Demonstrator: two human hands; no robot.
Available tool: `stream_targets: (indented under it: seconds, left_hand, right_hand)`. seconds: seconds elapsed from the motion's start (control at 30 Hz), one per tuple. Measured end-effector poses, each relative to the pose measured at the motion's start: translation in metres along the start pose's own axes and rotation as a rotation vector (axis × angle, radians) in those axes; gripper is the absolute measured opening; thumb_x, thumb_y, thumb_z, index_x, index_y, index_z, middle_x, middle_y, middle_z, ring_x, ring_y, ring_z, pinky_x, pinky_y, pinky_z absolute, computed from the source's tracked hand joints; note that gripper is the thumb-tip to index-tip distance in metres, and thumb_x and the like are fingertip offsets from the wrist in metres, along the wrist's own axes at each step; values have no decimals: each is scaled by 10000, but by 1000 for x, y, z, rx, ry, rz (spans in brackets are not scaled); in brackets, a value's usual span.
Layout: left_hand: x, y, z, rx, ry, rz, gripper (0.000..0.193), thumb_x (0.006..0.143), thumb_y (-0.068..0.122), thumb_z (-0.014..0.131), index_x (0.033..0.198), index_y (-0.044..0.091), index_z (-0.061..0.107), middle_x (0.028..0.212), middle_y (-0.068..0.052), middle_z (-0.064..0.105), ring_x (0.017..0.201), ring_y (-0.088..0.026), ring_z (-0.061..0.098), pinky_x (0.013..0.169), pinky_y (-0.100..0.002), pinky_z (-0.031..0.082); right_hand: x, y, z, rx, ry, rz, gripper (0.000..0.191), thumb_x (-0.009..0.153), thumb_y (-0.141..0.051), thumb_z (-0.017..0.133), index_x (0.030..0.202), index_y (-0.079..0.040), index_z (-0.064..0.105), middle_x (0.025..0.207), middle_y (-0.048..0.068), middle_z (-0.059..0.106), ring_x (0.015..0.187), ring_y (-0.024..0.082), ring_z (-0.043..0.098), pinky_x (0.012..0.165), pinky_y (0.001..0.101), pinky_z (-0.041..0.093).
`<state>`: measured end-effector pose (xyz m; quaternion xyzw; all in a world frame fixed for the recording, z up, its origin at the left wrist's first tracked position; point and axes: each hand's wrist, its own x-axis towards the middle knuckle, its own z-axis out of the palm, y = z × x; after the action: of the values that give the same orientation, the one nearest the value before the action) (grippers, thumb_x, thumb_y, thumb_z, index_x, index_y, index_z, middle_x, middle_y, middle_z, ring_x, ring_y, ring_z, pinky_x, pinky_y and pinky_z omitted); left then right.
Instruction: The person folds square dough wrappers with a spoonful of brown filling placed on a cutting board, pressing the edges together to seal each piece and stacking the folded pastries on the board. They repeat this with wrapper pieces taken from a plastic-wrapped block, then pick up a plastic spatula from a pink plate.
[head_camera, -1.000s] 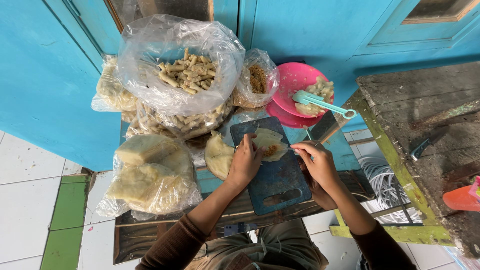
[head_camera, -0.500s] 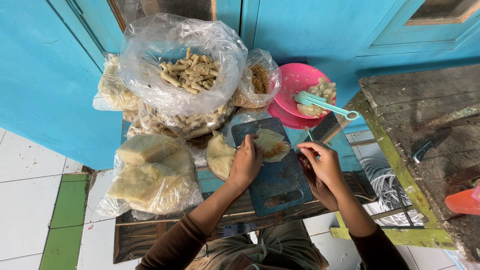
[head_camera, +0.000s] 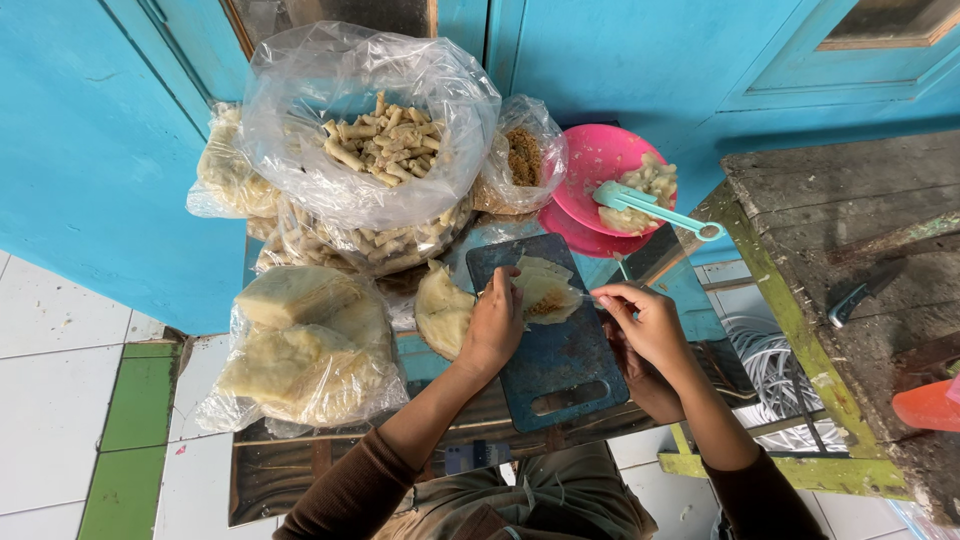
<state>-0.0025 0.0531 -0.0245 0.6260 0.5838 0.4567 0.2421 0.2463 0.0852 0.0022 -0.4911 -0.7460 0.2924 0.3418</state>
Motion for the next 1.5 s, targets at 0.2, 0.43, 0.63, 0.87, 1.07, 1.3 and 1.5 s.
stream_targets:
  seconds: [0.2,0.43,0.63,0.87,1.07,1.3,1.5]
  left_hand:
    - [1,-5,4,-26,-27,-50,269,1016,76,524,1271,15,466,1033,-263,659,973,-449,652,850,-512,515]
    - [2,-13,5,-8,14,137,381,899,30,626,1239,13,454,1000,-252,656,918,-451,652,783,-515,525]
    - [6,-11,1,-130,-38,24,357,925,26,648,1232,33,466,800,-167,665,772,-371,694,688,-457,537]
    - [4,1,-4,-301,-71,-71,291,961,46,622,1215,28,481,813,-131,672,730,-272,728,641,-382,569]
    - [4,3,-7,-349,-127,-32,251,957,-6,541,1201,19,487,862,-130,737,791,-253,772,697,-347,602]
    - [0,8,-14,-53,-190,124,178,876,18,711,1039,39,641,949,-161,735,836,-334,751,716,-400,589]
    - [-2,14,-26,38,-289,147,303,731,18,785,1025,63,726,1055,-146,725,950,-347,713,819,-426,571]
  right_hand:
    - [30,-7,-11,8,-62,-98,183,986,-133,663,1110,-46,765,1006,71,796,886,105,732,739,246,548]
    - [155,-48,6,-93,132,-239,151,1023,-119,690,1146,-64,757,1020,93,781,844,194,712,774,321,549]
    - [119,-70,35,-428,296,-711,167,877,-143,750,1022,-79,697,1040,133,699,989,325,673,857,432,508]
    - [52,-40,9,-435,-219,-112,291,904,-262,769,971,-2,659,895,132,711,840,296,693,735,413,531]
    - [48,-23,12,-294,-367,55,295,901,-272,768,963,-13,641,881,108,719,805,227,718,724,371,547]
    - [39,-34,22,10,-312,-96,212,903,-102,723,1035,-20,578,910,68,684,861,165,676,699,328,521]
    - [32,-47,19,-34,-364,-212,172,918,-80,700,1079,-43,652,1004,64,729,908,187,734,778,321,567]
